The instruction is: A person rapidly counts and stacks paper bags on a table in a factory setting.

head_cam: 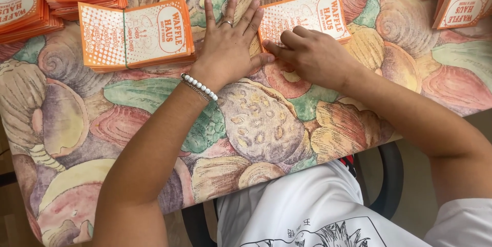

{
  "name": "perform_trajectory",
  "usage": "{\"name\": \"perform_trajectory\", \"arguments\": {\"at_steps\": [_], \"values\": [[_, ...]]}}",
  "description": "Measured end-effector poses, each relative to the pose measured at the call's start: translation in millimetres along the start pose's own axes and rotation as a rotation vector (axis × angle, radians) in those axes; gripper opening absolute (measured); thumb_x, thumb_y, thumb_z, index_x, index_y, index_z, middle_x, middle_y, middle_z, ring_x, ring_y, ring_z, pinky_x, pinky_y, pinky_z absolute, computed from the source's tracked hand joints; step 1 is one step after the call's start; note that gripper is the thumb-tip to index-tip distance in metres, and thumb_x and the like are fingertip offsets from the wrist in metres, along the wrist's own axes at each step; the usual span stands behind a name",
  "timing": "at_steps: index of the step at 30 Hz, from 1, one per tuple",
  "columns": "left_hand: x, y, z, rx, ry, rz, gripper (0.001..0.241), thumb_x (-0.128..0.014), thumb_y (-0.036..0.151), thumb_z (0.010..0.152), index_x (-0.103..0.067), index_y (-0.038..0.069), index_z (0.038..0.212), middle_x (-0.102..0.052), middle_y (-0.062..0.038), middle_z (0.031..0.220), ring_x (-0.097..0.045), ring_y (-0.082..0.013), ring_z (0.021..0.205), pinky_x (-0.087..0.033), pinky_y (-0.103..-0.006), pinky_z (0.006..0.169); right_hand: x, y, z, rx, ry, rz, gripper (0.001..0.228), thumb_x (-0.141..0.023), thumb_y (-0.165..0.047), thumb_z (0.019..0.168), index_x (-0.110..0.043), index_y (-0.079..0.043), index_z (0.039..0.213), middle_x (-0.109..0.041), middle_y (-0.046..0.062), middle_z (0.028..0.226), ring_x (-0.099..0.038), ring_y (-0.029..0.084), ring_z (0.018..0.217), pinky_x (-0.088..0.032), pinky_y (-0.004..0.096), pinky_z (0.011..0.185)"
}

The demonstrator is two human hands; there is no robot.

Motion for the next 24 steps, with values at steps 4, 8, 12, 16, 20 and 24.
{"name": "perform_trajectory", "arguments": {"at_steps": [4, 8, 12, 16, 20, 24], "values": [[-4, -1, 2, -0.005, 0.024, 0.000, 0.104, -0.014, 0.085, 0.090, -0.009, 0.013, 0.164, 0.002, 0.000, 0.171, -0.001, -0.0409, 0.156, 0.011, -0.0750, 0.113, 8, 4, -23, 0.017, 0.058, 0.055, 0.045, -0.062, -0.021, 0.100, -0.064, -0.015, 0.144, -0.054, -0.001, 0.098, -0.051, 0.018, 0.082, -0.053, 0.029, 0.071], [-4, 0, 1, -0.011, 0.022, -0.013, 0.102, -0.013, 0.083, 0.091, -0.006, 0.012, 0.164, 0.004, 0.000, 0.171, 0.002, -0.0410, 0.156, 0.013, -0.0741, 0.113, 16, 17, -49, -0.015, 0.122, 0.236, 0.033, -0.065, -0.009, 0.101, -0.072, -0.005, 0.133, -0.065, -0.001, 0.099, -0.058, 0.018, 0.090, -0.056, 0.030, 0.081], [-1, 0, 0, -0.027, 0.030, -0.019, 0.101, -0.016, 0.082, 0.092, -0.007, 0.012, 0.164, 0.002, -0.001, 0.171, 0.000, -0.0416, 0.156, 0.011, -0.0749, 0.113, 10, 35, -77, -0.081, 0.129, 0.297, 0.031, -0.068, -0.010, 0.101, -0.074, -0.003, 0.131, -0.071, 0.003, 0.106, -0.063, 0.022, 0.091, -0.060, 0.035, 0.079], [-2, 0, 0, -0.016, -0.010, -0.023, 0.102, -0.014, 0.083, 0.091, -0.007, 0.012, 0.164, 0.005, -0.001, 0.171, 0.004, -0.0409, 0.155, 0.012, -0.0759, 0.111, 11, 51, -83, -0.180, 0.077, 0.342, 0.025, -0.067, -0.008, 0.099, -0.081, -0.008, 0.120, -0.071, 0.004, 0.101, -0.067, 0.024, 0.085, -0.061, 0.038, 0.065], [9, 4, 3, -0.033, 0.046, -0.022, 0.093, -0.029, 0.080, 0.094, -0.031, 0.010, 0.156, -0.014, -0.009, 0.169, -0.016, -0.0492, 0.152, 0.006, -0.0827, 0.107, 21, 57, -66, -0.120, -0.111, 0.225, 0.025, -0.070, -0.030, 0.096, -0.077, -0.023, 0.119, -0.066, 0.011, 0.117, -0.063, 0.026, 0.104, -0.063, 0.037, 0.084], [32, 17, 16, -0.012, 0.025, -0.033, 0.088, -0.053, 0.072, 0.089, -0.042, 0.006, 0.146, -0.029, -0.018, 0.164, -0.022, -0.0511, 0.149, 0.007, -0.0839, 0.106, 28, 82, -38, -0.128, -0.187, 0.320, 0.016, -0.071, -0.034, 0.086, -0.085, -0.030, 0.094, -0.055, 0.014, 0.155, -0.049, 0.033, 0.142, -0.048, 0.052, 0.112]]}}
Point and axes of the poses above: each hand's wrist, its own z-axis towards the middle knuckle, its own x-axis out of the back of the hand, y = z × x, the point moved 7 cm from there along z, towards the middle knuckle
